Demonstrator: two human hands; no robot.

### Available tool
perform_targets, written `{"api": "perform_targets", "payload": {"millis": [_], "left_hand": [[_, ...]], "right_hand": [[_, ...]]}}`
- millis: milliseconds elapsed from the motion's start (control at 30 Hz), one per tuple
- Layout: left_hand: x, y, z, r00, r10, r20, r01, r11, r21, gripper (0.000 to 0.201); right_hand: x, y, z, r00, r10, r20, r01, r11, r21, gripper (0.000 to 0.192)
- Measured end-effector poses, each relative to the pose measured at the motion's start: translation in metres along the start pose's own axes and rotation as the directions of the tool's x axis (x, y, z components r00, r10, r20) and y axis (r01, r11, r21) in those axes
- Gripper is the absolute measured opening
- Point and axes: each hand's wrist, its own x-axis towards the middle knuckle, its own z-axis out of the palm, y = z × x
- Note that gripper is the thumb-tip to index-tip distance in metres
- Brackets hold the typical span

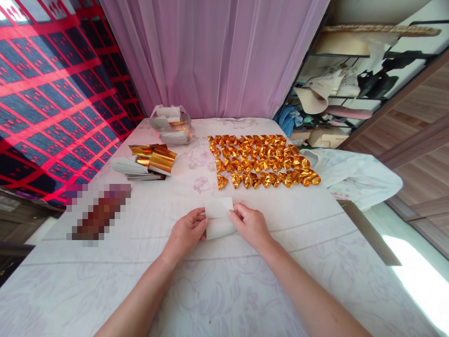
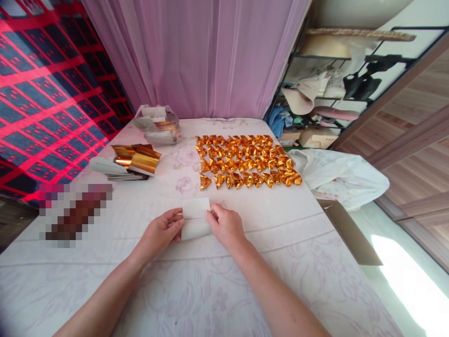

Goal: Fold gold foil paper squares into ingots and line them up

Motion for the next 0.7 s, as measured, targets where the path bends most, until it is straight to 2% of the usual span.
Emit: {"api": "perform_targets", "payload": {"millis": [100,167,200,300,367,433,533,633,700], "left_hand": [[-0.003,-0.004,-0.008,0.986,0.134,-0.100,-0.096,0.943,0.319,0.044],[-0.005,-0.004,-0.012,0.943,0.299,-0.146,-0.176,0.819,0.546,0.037],[-0.005,-0.004,-0.013,0.914,0.387,-0.127,-0.232,0.750,0.619,0.032],[-0.005,-0.005,-0.009,0.792,0.605,0.081,-0.481,0.536,0.694,0.028],[-0.003,-0.006,-0.005,0.724,0.648,0.236,-0.597,0.416,0.686,0.030],[-0.001,-0.008,-0.001,0.727,0.608,0.321,-0.620,0.378,0.688,0.031],[-0.001,-0.010,0.001,0.769,0.542,0.339,-0.591,0.404,0.698,0.032],[-0.003,-0.010,0.000,0.776,0.530,0.341,-0.589,0.417,0.692,0.032],[-0.004,-0.009,-0.001,0.775,0.528,0.347,-0.593,0.416,0.689,0.035]], "right_hand": [[0.002,0.001,0.004,1.000,-0.031,-0.004,0.030,0.991,-0.133,0.023],[0.002,0.002,0.005,0.999,-0.035,0.005,0.035,0.975,-0.218,0.022],[0.002,0.002,0.006,0.999,-0.030,0.017,0.033,0.966,-0.255,0.022],[0.003,0.002,0.006,0.998,-0.007,0.055,0.025,0.944,-0.329,0.023],[0.004,0.002,0.007,0.998,-0.001,0.066,0.023,0.938,-0.345,0.022],[0.006,0.003,0.007,0.999,-0.002,0.050,0.018,0.943,-0.331,0.018],[0.006,0.008,0.004,1.000,0.005,0.021,0.000,0.967,-0.255,0.023],[0.004,0.013,-0.004,0.996,-0.009,0.092,0.019,0.994,-0.104,0.030],[0.000,0.017,-0.010,0.983,-0.071,0.170,0.068,0.997,0.027,0.031]]}}
